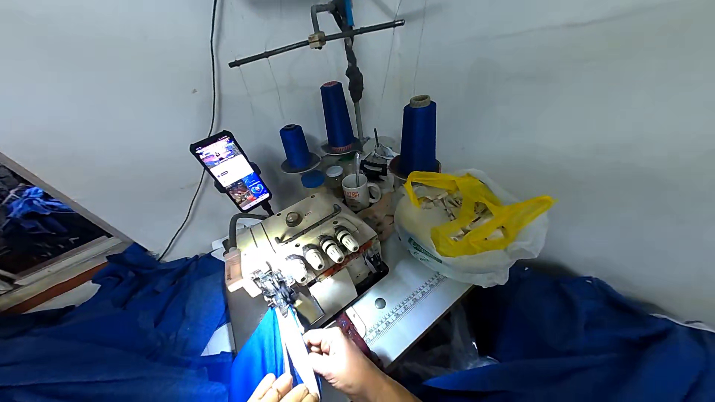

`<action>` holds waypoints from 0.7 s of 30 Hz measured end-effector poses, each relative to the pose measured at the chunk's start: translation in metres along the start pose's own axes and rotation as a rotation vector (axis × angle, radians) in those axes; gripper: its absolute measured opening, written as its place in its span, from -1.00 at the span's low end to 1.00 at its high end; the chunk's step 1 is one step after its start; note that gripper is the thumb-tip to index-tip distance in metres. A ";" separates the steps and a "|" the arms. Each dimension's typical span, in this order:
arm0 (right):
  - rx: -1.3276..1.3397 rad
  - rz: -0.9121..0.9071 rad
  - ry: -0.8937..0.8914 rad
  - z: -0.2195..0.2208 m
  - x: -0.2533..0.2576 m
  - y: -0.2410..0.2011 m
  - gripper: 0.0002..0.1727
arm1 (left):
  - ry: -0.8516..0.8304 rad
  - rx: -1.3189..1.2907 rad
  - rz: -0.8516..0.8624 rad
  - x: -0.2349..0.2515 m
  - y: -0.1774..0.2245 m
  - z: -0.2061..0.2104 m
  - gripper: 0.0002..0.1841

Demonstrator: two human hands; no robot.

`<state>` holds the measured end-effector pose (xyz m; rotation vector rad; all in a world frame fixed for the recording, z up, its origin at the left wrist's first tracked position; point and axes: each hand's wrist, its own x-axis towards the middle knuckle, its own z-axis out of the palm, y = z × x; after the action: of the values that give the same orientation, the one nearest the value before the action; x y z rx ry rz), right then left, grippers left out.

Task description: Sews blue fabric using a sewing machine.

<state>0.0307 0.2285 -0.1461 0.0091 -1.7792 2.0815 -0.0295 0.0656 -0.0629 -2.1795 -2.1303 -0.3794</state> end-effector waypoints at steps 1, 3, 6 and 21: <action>0.001 0.009 0.008 0.000 0.000 0.000 -0.87 | 0.008 0.011 -0.006 0.001 0.000 0.000 -0.74; 0.000 0.030 0.030 0.001 -0.001 -0.003 -0.85 | 0.022 0.044 -0.019 0.001 0.000 0.002 -0.74; -0.015 0.045 0.052 0.000 -0.003 -0.003 -0.77 | 0.050 0.117 -0.052 0.001 0.002 0.005 -0.76; 0.010 0.033 0.190 0.005 -0.003 0.004 -0.73 | 0.266 0.551 -0.314 0.029 0.012 0.028 -0.82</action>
<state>0.0315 0.2224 -0.1496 -0.2097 -1.6655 2.0402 -0.0143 0.0993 -0.0823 -1.4242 -2.1027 -0.0716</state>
